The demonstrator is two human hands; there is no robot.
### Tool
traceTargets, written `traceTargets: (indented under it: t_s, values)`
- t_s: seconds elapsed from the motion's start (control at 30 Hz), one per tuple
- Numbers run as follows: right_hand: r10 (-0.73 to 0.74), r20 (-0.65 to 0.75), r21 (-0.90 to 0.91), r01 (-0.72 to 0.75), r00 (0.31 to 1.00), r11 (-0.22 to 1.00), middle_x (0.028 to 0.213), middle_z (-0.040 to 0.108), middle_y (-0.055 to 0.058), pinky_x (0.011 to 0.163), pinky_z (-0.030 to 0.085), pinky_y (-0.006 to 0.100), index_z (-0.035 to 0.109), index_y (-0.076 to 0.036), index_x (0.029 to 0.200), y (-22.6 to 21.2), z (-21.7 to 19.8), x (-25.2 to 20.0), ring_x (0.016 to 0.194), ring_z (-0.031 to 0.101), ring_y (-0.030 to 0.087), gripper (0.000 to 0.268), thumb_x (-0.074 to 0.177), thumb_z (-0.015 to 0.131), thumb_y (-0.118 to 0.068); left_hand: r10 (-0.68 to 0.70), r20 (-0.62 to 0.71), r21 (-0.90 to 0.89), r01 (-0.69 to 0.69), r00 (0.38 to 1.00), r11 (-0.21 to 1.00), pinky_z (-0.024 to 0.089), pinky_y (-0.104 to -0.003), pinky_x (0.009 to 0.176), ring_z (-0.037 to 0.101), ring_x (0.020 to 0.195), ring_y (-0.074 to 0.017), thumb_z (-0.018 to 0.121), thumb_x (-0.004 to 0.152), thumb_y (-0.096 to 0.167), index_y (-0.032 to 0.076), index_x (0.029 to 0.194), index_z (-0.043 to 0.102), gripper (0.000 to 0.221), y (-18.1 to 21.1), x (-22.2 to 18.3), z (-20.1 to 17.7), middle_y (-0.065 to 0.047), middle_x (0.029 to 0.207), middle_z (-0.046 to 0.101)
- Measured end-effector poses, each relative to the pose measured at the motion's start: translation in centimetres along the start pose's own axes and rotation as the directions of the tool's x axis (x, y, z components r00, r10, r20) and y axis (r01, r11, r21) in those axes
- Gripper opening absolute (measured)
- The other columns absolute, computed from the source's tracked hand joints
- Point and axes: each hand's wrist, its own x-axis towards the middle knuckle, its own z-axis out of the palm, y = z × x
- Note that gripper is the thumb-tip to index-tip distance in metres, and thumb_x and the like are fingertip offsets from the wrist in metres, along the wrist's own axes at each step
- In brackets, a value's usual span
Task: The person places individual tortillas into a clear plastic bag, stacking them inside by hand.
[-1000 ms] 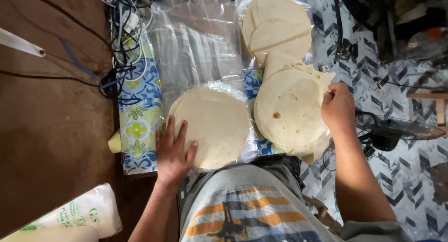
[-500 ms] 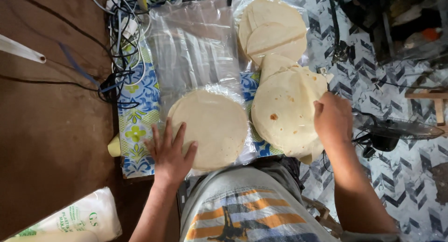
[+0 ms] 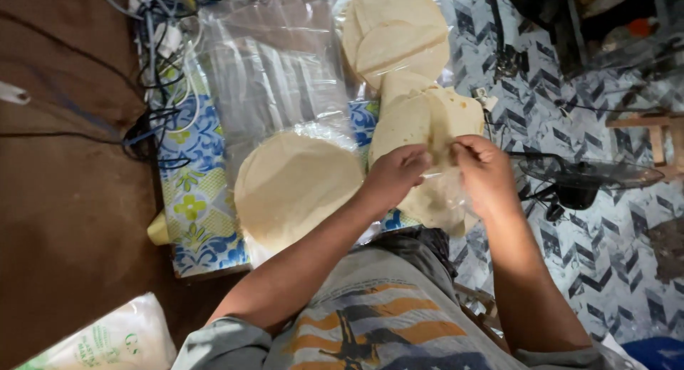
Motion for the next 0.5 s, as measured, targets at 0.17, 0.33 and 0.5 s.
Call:
traceTargets:
  t_s: [0.17,0.33,0.5]
  values:
    - [0.137,0.024,0.285,-0.138,0.99,0.948,0.075,0.057,0.008,0.032,0.034,0.018,0.072,-0.002,0.111,0.9,0.2,0.2,0.047,0.051,0.008,0.018,0.094,0.067,-0.003,-0.061,-0.126,0.128,0.077,0.99,0.989,0.066,-0.034,0.071,0.076,0.093,-0.0312,0.075,0.087,0.034,0.003,0.122,0.071,0.047,2.0,1.5,1.7,-0.021,0.112,0.074]
    - [0.226,0.114,0.404,-0.253,0.967,0.879,0.078,0.066,0.012,0.024,0.038,0.021,0.075,-0.002,0.109,2.9,1.1,1.2,0.045,0.055,0.01,0.019,0.09,0.076,-0.006,-0.049,-0.054,0.218,0.059,0.997,0.974,0.064,-0.037,0.07,0.077,0.086,-0.0257,0.082,0.082,0.029,0.0,0.114,0.073,0.044,2.0,1.5,1.5,-0.016,0.099,0.077]
    - [0.243,0.102,0.367,-0.263,0.965,0.892,0.082,0.06,0.007,0.028,0.043,0.022,0.072,-0.003,0.111,2.7,-0.2,1.8,0.051,0.059,0.011,0.022,0.09,0.075,-0.009,-0.03,-0.092,0.05,0.035,0.995,0.998,0.061,-0.028,0.056,0.072,0.067,-0.018,0.076,0.089,0.024,0.003,0.104,0.075,0.026,-2.0,3.9,1.2,-0.012,0.083,0.073]
